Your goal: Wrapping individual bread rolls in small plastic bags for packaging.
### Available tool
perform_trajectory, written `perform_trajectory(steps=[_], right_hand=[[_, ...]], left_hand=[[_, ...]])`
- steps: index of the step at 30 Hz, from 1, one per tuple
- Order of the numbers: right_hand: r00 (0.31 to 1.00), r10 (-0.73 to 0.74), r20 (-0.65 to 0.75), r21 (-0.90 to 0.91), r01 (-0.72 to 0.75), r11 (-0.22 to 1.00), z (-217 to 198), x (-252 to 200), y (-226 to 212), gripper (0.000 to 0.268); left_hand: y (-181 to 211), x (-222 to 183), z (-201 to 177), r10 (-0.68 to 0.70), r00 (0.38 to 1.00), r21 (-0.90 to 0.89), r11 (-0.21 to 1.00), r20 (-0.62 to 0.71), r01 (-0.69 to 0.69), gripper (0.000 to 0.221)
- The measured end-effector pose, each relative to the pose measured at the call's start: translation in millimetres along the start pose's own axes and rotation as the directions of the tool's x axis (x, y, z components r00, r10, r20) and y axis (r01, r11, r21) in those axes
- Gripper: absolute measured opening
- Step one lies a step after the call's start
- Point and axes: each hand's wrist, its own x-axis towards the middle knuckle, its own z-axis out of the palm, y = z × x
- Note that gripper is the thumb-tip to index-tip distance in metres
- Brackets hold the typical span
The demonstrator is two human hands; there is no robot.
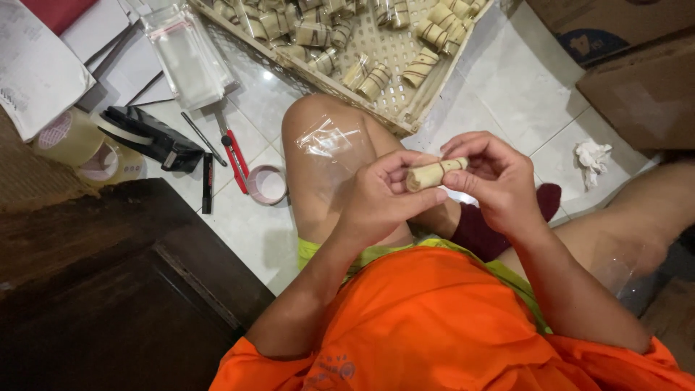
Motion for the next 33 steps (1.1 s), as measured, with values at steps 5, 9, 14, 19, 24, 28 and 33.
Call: perform_trajectory(steps=[5, 9, 14, 19, 24, 28, 33], right_hand=[[0.992, 0.112, 0.050, 0.241, -0.121, 0.963, 11.5, 13.4, -13.1, 0.065], [0.995, 0.042, 0.094, 0.175, -0.059, 0.983, 17.6, 18.8, -15.0, 0.037], [0.985, -0.063, 0.160, -0.196, 0.094, 0.976, 28.5, 26.5, -18.0, 0.041], [0.964, 0.090, 0.250, -0.396, 0.018, 0.918, 17.4, 59.6, -6.2, 0.043], [0.861, 0.302, 0.410, 0.646, -0.508, 0.570, 47.2, 90.9, -18.6, 0.103], [0.907, 0.346, 0.239, -0.490, -0.195, 0.850, 88.8, 38.9, 1.4, 0.073], [0.919, 0.381, 0.103, -0.622, -0.239, 0.746, 92.2, 5.5, 21.9, 0.068]], left_hand=[[10.9, -2.3, 5.0, 0.113, 0.992, 0.023, 0.993, -0.060, -0.112, 0.042], [13.7, -1.6, 2.2, 0.174, 0.969, 0.114, 0.981, -0.178, -0.155, 0.031], [12.2, 11.6, -13.3, 0.043, 0.946, 0.069, 0.997, -0.321, -0.022, 0.039], [48.5, 17.0, -41.4, -0.125, 0.930, 0.117, 0.978, -0.346, 0.175, 0.082], [67.4, 18.1, -95.8, 0.213, 0.866, 0.025, 0.974, -0.452, -0.227, 0.037], [67.3, 14.9, -111.7, 0.178, 0.944, 0.061, 0.984, -0.276, -0.168, 0.040], [68.6, 9.8, -96.9, 0.111, 0.970, 0.453, 0.891, -0.218, 0.000, 0.032]])
